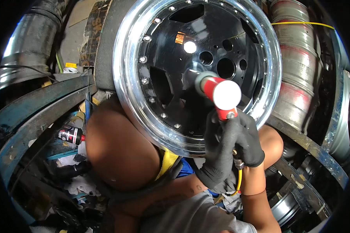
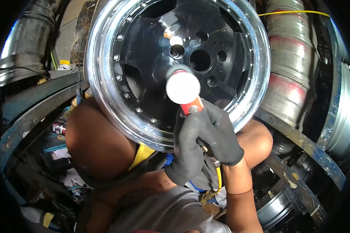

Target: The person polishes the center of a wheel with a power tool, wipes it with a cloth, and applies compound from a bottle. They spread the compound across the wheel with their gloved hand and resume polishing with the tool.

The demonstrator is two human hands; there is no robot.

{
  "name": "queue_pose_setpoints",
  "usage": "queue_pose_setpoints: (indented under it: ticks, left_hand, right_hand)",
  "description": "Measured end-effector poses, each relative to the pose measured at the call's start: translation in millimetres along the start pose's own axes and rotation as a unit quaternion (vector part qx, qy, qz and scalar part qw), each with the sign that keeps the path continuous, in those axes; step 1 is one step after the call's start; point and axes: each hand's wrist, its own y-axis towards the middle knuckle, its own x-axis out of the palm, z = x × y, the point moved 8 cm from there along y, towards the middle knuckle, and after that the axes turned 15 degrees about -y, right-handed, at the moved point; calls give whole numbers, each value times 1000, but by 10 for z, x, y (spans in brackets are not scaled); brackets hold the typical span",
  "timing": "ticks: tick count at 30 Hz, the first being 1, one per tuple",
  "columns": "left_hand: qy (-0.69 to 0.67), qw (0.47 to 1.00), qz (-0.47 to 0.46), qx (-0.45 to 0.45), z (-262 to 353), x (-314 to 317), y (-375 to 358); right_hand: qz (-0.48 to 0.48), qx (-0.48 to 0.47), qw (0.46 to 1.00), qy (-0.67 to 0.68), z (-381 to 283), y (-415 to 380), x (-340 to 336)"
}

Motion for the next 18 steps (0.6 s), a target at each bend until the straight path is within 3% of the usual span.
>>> queue_pose_setpoints:
  ticks: [3,13,18]
  left_hand:
    - [-10,1000,0,4,38,78,17]
    - [10,997,31,72,76,-26,-39]
    - [57,997,-33,26,51,17,128]
  right_hand:
    - [30,-3,999,12,52,10,-39]
    - [-34,-30,999,12,-30,77,64]
    - [72,-52,996,-1,-56,60,-15]
